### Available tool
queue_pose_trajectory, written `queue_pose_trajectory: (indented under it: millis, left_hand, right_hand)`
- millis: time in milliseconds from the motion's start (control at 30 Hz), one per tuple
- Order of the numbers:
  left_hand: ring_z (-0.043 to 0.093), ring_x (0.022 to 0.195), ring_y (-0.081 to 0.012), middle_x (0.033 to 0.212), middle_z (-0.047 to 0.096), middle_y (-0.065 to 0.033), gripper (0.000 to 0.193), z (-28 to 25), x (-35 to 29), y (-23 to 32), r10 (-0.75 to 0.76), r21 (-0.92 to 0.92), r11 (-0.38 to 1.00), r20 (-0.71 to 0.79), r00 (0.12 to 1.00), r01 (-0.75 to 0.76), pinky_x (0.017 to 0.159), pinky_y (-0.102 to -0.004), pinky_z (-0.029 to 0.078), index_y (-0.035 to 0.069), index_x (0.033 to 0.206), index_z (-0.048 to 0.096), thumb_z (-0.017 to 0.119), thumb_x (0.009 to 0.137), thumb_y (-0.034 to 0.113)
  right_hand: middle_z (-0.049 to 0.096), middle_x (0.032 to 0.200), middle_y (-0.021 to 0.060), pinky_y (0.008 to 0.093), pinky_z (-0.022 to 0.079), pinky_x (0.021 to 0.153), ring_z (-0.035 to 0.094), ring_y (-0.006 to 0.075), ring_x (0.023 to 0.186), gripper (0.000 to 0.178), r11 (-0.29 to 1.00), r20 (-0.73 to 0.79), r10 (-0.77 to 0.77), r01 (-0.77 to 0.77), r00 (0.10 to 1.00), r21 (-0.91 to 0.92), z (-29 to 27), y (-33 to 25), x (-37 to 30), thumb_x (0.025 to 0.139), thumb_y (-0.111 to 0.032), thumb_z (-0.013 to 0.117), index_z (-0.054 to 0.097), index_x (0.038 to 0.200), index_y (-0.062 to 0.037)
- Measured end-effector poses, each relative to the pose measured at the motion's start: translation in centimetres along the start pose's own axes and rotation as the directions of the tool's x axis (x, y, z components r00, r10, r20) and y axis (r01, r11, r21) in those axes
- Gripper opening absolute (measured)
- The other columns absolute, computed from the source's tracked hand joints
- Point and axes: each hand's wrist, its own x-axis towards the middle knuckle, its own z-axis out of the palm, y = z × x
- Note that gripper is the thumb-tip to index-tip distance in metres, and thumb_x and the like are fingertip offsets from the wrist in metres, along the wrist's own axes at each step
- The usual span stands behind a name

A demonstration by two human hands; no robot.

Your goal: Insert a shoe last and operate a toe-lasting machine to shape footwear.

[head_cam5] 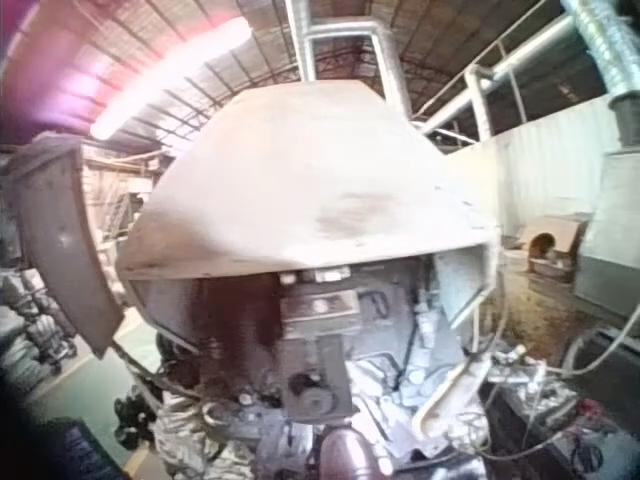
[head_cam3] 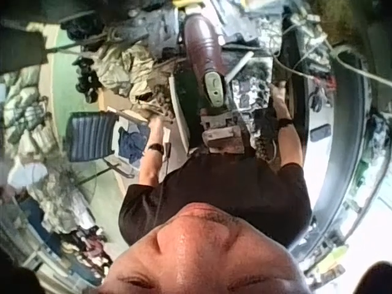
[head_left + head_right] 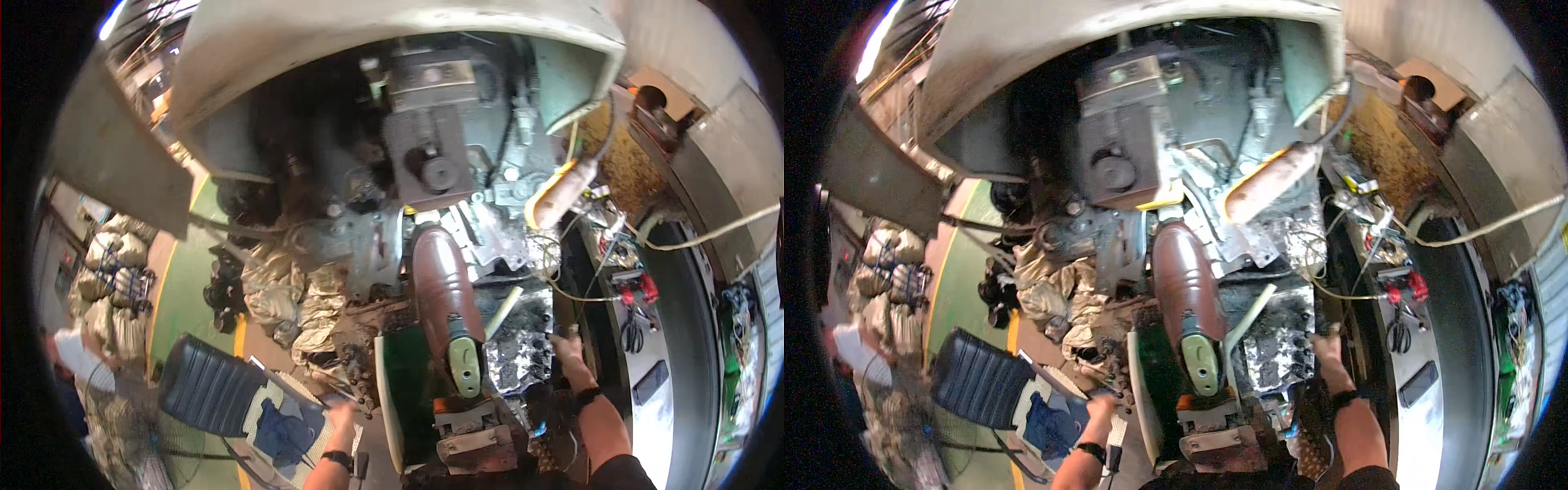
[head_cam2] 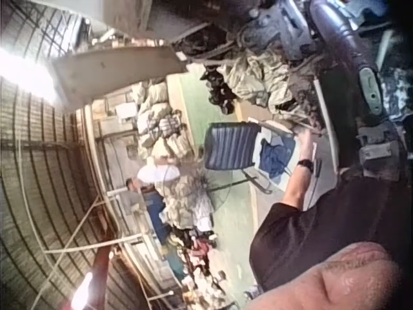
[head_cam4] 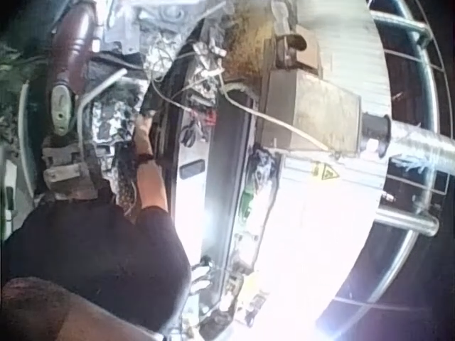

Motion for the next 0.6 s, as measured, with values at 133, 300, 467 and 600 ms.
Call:
queue_pose_trajectory:
  millis: [133, 300, 467, 600]
  left_hand:
    - [0.066, 0.073, -0.0193, 0.083, 0.071, -0.0087, 0.013, 2.9, 2.2, -8.3, -0.108, -0.169, 0.970, 0.355, 0.929, 0.177, 0.064, -0.0320, 0.052, -0.001, 0.087, 0.073, 0.066, 0.091, 0.009]
    - [0.068, 0.080, -0.0228, 0.091, 0.073, -0.0109, 0.015, 2.0, 1.4, -4.8, 0.059, -0.091, 0.995, 0.272, 0.961, -0.035, 0.073, -0.0349, 0.055, -0.002, 0.098, 0.073, 0.064, 0.092, 0.009]
    - [0.063, 0.113, -0.0188, 0.124, 0.068, -0.0119, 0.029, 3.5, -5.2, 8.6, 0.738, -0.211, 0.651, -0.048, 0.673, -0.729, 0.101, -0.0333, 0.048, -0.005, 0.125, 0.064, 0.063, 0.101, 0.011]
    - [0.062, 0.118, -0.0216, 0.133, 0.063, -0.0104, 0.048, 11.5, -12.2, 19.4, 0.630, -0.626, 0.704, 0.332, 0.703, -0.335, 0.105, -0.0363, 0.049, 0.000, 0.140, 0.054, 0.046, 0.109, 0.036]
  right_hand:
    - [0.061, 0.120, 0.0178, 0.0390, 0.061, 0.087, 0.068, 0.0288, 0.098, 0.075, 0.954, 0.178, -0.007, -0.047, 0.984, 0.297, 3.7, 4.5, 1.6, 0.084, 0.000, 0.073, 0.032, 0.146, 0.0033]
    - [0.058, 0.131, 0.0266, 0.0450, 0.053, 0.088, 0.061, 0.0302, 0.105, 0.118, 0.967, 0.262, 0.179, -0.218, 0.949, 0.129, 1.5, 1.1, -0.3, 0.086, -0.019, 0.078, -0.010, 0.161, -0.0005]
    - [0.069, 0.108, 0.0158, 0.0299, 0.057, 0.082, 0.067, 0.0191, 0.091, 0.090, 0.920, 0.422, -0.385, 0.302, 0.821, 0.250, 1.6, -9.2, -5.1, 0.100, -0.032, 0.066, 0.007, 0.164, -0.0099]
    - [0.050, 0.147, 0.0172, 0.0379, 0.049, 0.102, 0.052, 0.0222, 0.130, 0.079, 0.952, 0.702, -0.241, 0.024, 0.670, 0.304, 11.0, -14.5, -12.1, 0.107, -0.048, 0.046, 0.007, 0.164, -0.0104]
